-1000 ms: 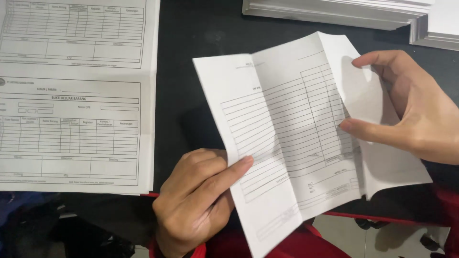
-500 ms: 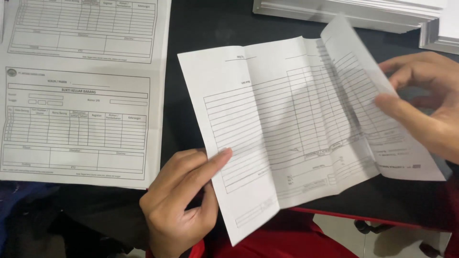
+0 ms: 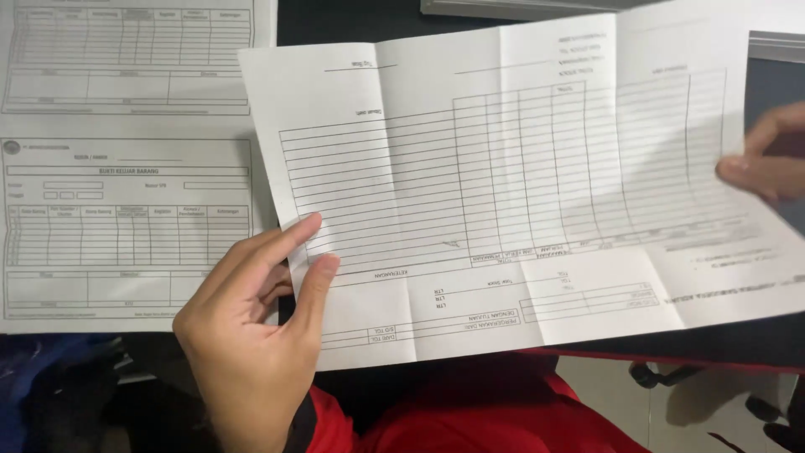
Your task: Folding printed documents and inserting them into self-sealing envelopes
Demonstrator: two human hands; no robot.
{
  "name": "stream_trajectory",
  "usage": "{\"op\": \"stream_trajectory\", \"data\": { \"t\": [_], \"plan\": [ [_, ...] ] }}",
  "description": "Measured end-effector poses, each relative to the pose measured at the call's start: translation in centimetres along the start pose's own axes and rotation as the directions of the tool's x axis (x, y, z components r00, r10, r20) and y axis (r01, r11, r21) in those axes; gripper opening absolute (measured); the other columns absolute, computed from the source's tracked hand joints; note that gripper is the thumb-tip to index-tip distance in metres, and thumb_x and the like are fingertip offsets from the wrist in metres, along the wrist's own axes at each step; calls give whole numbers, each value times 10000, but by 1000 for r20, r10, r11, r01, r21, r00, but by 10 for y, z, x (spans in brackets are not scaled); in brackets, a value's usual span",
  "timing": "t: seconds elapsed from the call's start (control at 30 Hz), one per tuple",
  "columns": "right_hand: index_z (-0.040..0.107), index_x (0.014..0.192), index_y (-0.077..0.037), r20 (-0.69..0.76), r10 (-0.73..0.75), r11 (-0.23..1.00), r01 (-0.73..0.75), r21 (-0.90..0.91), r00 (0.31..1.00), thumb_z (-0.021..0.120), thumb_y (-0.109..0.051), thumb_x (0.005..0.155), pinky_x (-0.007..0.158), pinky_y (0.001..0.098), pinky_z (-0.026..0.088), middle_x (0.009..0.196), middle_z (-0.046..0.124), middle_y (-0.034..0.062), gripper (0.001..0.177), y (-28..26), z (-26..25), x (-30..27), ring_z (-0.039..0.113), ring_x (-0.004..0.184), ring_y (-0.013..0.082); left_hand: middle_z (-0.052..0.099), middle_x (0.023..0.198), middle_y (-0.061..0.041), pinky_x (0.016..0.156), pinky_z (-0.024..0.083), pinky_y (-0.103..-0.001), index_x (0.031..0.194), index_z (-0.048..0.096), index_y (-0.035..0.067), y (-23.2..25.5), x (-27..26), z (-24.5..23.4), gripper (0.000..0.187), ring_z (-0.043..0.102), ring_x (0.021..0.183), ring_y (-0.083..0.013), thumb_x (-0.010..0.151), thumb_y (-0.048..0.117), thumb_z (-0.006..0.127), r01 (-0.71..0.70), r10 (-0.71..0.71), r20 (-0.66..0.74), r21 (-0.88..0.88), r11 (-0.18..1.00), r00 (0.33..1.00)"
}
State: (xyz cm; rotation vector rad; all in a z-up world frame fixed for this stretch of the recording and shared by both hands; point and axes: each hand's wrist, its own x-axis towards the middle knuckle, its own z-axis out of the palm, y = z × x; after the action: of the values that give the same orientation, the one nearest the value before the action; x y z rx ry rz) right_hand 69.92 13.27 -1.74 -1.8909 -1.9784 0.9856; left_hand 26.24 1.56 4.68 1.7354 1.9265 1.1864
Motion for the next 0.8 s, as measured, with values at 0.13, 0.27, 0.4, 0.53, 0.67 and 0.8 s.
{"op": "stream_trajectory", "data": {
  "t": [0.13,0.27,0.4,0.53,0.67,0.8],
  "plan": [
    [653,720,102,109,232,953,-249,173,966,701,-76,787,350,310,282,491,581,214,196,-11,12,-26,472,383,266,653,880,-115,618,538,-237,971,662,-21,3,12,6,163,613,757,-177,811,0,684,-117,115,59,37,992,992],
    [642,771,74,-40,366,927,-361,104,930,712,-133,829,407,338,345,542,489,183,227,-52,27,-52,424,461,246,574,1078,-185,823,520,-371,1075,656,-40,18,16,28,320,568,957,-292,786,-90,783,-260,281,-3,368,893,960],
    [626,762,61,-122,313,950,-309,50,942,710,-126,841,397,337,354,541,490,134,220,-64,36,-62,562,586,235,489,1250,-177,1000,474,-524,1153,606,58,41,-4,63,302,552,1174,-339,882,-14,717,-500,484,130,312,808,865],
    [611,723,62,-109,253,967,-245,75,961,710,-103,820,386,310,316,504,429,111,216,-59,36,-64,464,480,210,603,1089,-101,882,482,-365,1039,623,-15,46,-27,87,383,590,979,-201,766,177,811,-600,551,286,119,791,784],
    [550,971,5,-234,99,991,-116,-60,967,691,-97,901,453,266,213,610,369,63,187,-51,41,-63,273,481,128,622,1084,-106,863,489,-328,1021,658,-8,40,-31,89,249,584,999,-207,818,119,730,-615,573,259,125,778,778],
    [343,1257,27,-113,123,963,-91,255,986,152,-305,1024,1012,436,303,1311,387,220,448,107,69,-33,380,1219,301,640,1068,-67,830,456,-352,1006,673,28,44,-26,86,195,588,984,-181,845,120,613,-590,543,270,134,796,795]
  ]
}}
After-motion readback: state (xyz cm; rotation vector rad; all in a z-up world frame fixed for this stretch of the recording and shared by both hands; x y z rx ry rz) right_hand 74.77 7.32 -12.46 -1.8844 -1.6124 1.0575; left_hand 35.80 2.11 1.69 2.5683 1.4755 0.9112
